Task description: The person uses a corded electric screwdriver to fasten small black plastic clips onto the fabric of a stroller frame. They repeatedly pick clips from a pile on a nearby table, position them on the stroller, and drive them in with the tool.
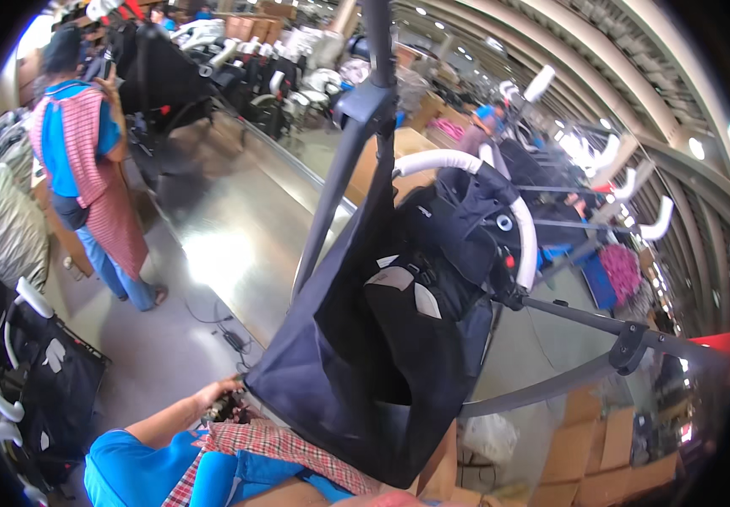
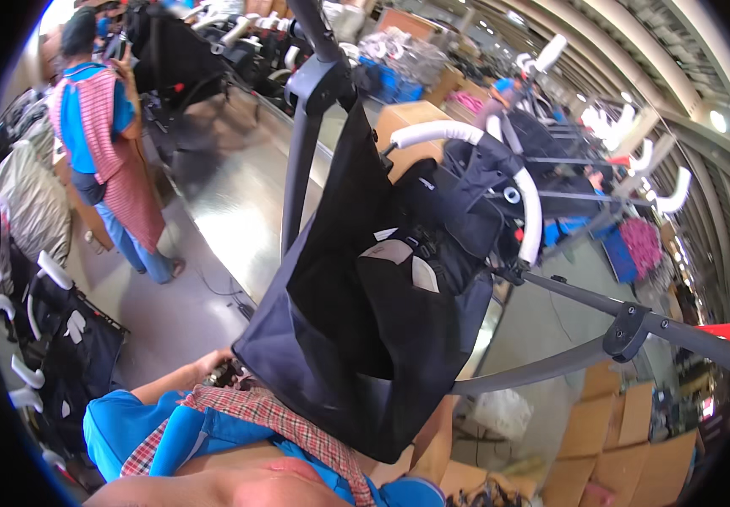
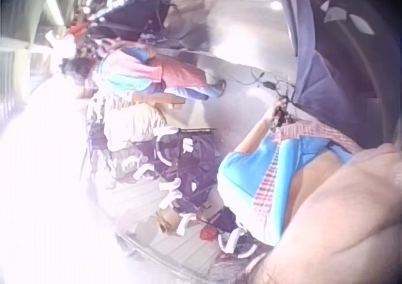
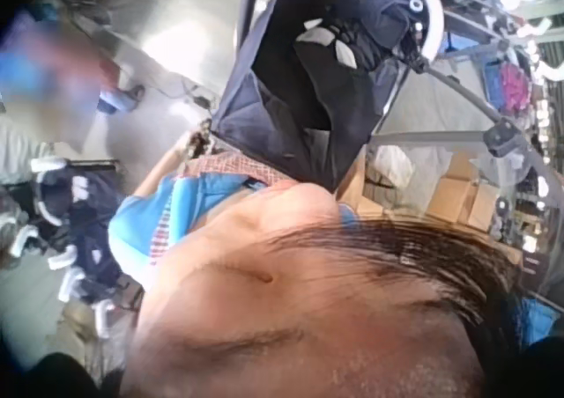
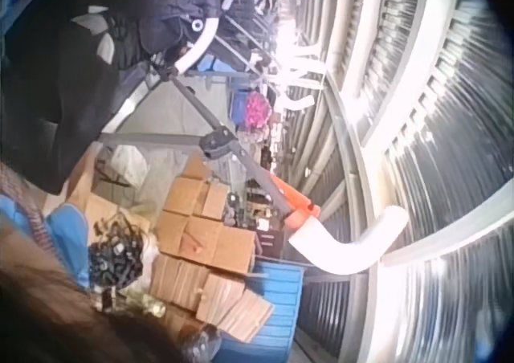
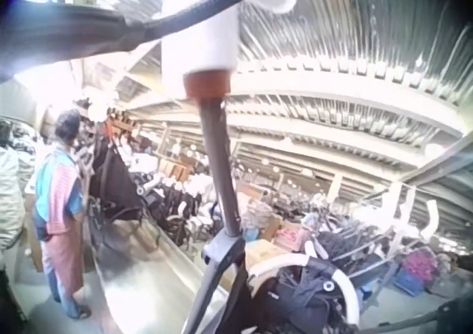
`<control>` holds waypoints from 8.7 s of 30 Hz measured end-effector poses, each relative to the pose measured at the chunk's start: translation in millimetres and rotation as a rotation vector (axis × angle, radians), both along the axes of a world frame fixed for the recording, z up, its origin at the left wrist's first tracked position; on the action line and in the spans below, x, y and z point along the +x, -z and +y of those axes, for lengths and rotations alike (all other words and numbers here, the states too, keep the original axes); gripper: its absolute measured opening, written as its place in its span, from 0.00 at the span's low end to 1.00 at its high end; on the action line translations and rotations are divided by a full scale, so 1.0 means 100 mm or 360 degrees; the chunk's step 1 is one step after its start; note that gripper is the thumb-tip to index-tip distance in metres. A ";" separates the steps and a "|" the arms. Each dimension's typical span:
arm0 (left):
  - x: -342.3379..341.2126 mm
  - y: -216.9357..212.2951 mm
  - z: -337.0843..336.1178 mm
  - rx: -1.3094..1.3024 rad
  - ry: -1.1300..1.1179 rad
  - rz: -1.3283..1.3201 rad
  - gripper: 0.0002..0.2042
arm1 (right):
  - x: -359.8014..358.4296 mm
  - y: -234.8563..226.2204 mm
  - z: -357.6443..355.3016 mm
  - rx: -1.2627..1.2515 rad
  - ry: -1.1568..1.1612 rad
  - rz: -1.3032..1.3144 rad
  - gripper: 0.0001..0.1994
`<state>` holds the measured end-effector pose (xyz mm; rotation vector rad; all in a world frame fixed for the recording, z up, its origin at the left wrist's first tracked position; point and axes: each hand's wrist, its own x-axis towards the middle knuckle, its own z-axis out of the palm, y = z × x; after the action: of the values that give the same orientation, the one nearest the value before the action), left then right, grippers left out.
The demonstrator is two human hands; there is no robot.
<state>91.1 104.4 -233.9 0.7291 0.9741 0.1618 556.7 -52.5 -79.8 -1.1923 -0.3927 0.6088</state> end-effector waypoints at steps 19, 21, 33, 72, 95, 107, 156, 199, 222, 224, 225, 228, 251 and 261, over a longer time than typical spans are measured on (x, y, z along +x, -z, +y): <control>0.85 -0.60 0.97 0.0059 0.0770 0.0105 0.45 | 0.22 1.24 2.76 -0.0743 -0.0995 -0.0290 0.31; 1.03 -0.46 1.02 0.0380 0.0888 0.0232 0.46 | 0.92 1.51 2.45 -0.0933 -0.0686 -0.0216 0.30; 2.64 -0.67 1.00 -0.0067 0.0642 0.0418 0.44 | 6.01 -0.03 1.49 -0.0330 0.1325 -0.0927 0.41; 2.12 -1.66 2.21 0.1204 0.0524 -0.0179 0.36 | 0.61 -0.83 0.15 0.0219 0.0036 -0.0613 0.44; 3.23 -1.92 1.76 0.1169 0.0998 0.0051 0.29 | 1.26 -0.29 -0.46 -0.0672 0.0034 -0.0028 0.22; 2.83 -1.68 1.55 0.0861 0.1006 -0.0155 0.25 | 1.11 0.62 -1.43 -0.0563 0.0067 -0.0305 0.20; 2.29 -1.73 -2.59 0.0371 0.2851 -0.0821 0.51 | -2.35 0.67 -4.01 0.0200 0.0707 0.0503 0.07; 1.83 -2.79 -1.85 0.0400 0.1787 -0.1253 0.53 | -1.47 -1.18 -2.42 0.0081 0.0899 -0.0943 0.12; 0.88 -2.71 1.37 -0.0071 0.1133 -0.2003 0.65 | -0.03 -1.04 0.58 -0.1966 -0.0119 -0.2279 0.41; 0.85 -2.77 1.48 -0.0102 0.0946 -0.1839 0.65 | 0.12 -1.32 0.38 -0.2400 -0.0283 -0.1352 0.53; 0.86 -2.73 1.55 -0.0093 0.0957 -0.1832 0.65 | 0.26 -1.23 0.16 -0.2354 -0.0254 -0.1367 0.53; 0.89 -2.71 1.67 -0.0193 0.0936 -0.1857 0.65 | 0.53 -1.13 -0.11 -0.2283 -0.0224 -0.1276 0.51; 1.34 -2.70 1.82 -0.0327 0.1008 -0.2086 0.62 | -0.40 -3.88 1.31 -0.0814 -0.0064 -0.1622 0.18; 1.36 -2.63 1.82 -0.0330 0.1037 -0.2144 0.58 | -0.98 -3.02 1.44 -0.0087 0.0408 -0.2388 0.18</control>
<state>227.4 286.7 28.7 0.5343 -0.5349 -0.0415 458.3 91.9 221.9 -1.5521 -1.4367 -0.6298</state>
